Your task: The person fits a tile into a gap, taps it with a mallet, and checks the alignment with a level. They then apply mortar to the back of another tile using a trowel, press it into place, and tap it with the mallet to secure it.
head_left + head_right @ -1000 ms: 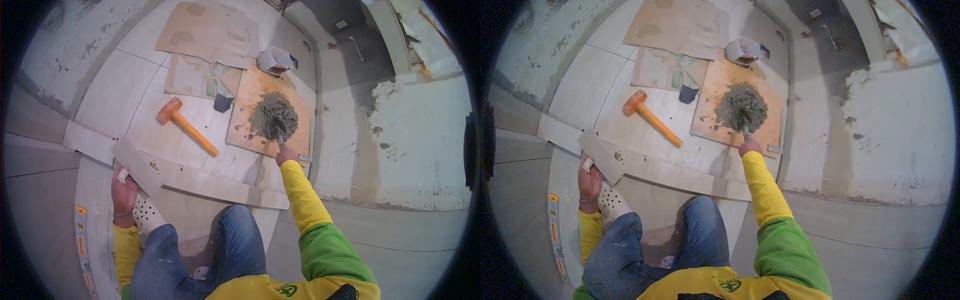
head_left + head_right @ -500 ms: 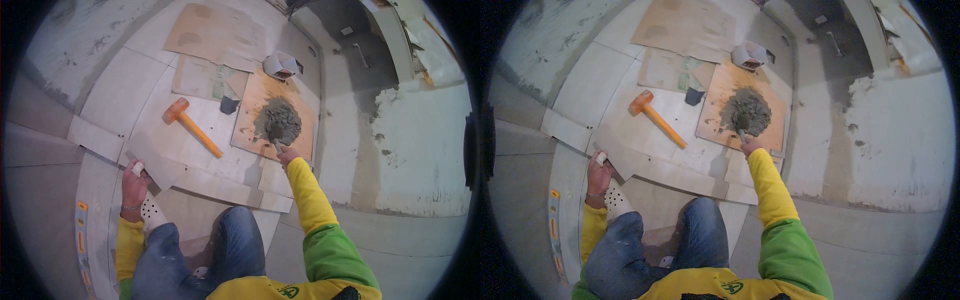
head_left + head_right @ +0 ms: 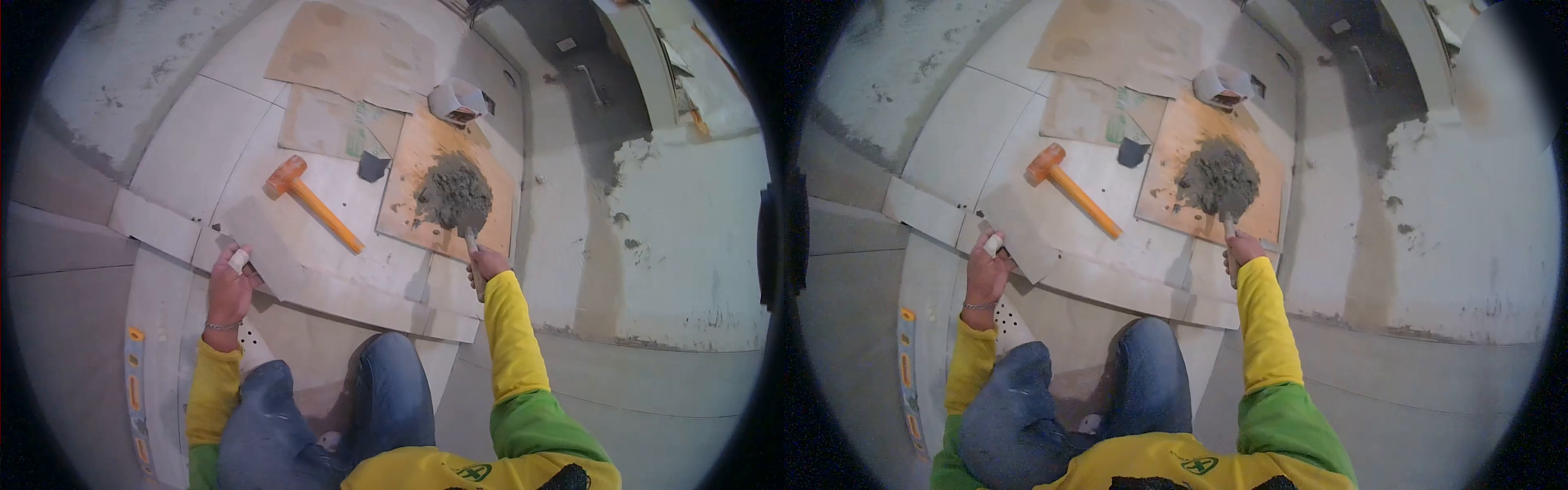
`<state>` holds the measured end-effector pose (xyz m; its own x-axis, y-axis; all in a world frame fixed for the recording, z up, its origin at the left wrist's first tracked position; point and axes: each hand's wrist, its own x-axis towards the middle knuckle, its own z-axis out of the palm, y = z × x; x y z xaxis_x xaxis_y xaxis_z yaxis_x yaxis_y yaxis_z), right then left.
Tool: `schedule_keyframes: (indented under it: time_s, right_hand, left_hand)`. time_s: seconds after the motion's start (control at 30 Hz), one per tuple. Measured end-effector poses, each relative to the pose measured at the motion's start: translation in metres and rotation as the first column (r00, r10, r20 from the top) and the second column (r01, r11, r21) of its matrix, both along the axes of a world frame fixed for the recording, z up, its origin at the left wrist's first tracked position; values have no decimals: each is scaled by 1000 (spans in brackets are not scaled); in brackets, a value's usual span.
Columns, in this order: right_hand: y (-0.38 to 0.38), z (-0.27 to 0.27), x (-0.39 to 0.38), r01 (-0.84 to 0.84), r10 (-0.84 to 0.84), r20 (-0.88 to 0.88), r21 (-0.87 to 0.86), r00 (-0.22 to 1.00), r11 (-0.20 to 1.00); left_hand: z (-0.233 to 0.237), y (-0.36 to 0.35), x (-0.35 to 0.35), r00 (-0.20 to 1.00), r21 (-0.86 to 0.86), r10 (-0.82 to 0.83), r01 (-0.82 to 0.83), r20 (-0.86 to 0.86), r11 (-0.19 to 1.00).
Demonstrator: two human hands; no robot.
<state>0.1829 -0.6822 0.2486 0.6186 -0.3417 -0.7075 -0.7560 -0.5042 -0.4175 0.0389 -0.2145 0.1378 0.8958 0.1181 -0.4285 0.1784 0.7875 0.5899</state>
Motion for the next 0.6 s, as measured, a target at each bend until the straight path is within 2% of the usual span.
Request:
schedule_keyframes:
  time_s: [0.03, 0.13, 0.27, 0.3, 0.33, 0.37, 0.4, 0.43, 0.47, 0.5, 0.57, 0.6]
  right_hand:
    - [1, 4, -3, 2, -7, -49, -90, 999, 996]
    - [-19, -7, -8, -23, 2, -134, -156, 991, 987]
    - [-3, -12, -17, -46, 25, -97, -213, 995, 976]
    - [-10, -29, -13, -271, 249, -108, -363, 962, 891]
    - [-16, -44, -8, -466, 455, -154, -497, 877, 732]
    - [-15, -51, -4, -570, 586, -158, -529, 795, 629]
    - [-18, -52, 1, -574, 591, -159, -528, 791, 626]
    - [-20, -55, 7, -421, 400, -133, -350, 907, 837]
    - [-15, -50, 10, -207, 183, -155, -157, 971, 966]
    - [-10, -38, 12, -213, 188, -163, -153, 969, 965]
    - [-5, -19, 19, 60, -51, -146, 62, 988, 996]
    - [-21, -29, 24, 124, -99, -171, 145, 980, 982]
  left_hand:
    - [-1, 0, -3, 1000, 6, 22, -22, -14, 1000]
    - [-4, -2, -11, 1000, -17, 19, -20, -14, 1000]
    - [-23, -4, -15, 1000, -2, -1, 1, -31, 1000]
    - [-24, -5, -16, 1000, -5, -16, 16, -22, 1000]
    - [-24, -5, -15, 999, -8, -31, 31, -13, 999]
    - [-19, -5, -14, 999, -9, -30, 30, -13, 1000]
    - [-12, -7, -14, 1000, -14, -25, 25, -18, 1000]
    - [-6, -9, -15, 999, -18, -20, 20, -29, 1000]
    - [-4, -11, -14, 999, -18, -15, 14, -36, 1000]
    - [-3, -12, -13, 999, -13, -23, 23, -40, 1000]
    - [-9, -10, -15, 998, 12, -13, 14, -63, 1000]
    - [-26, -11, -18, 1000, -28, -23, 23, 6, 999]
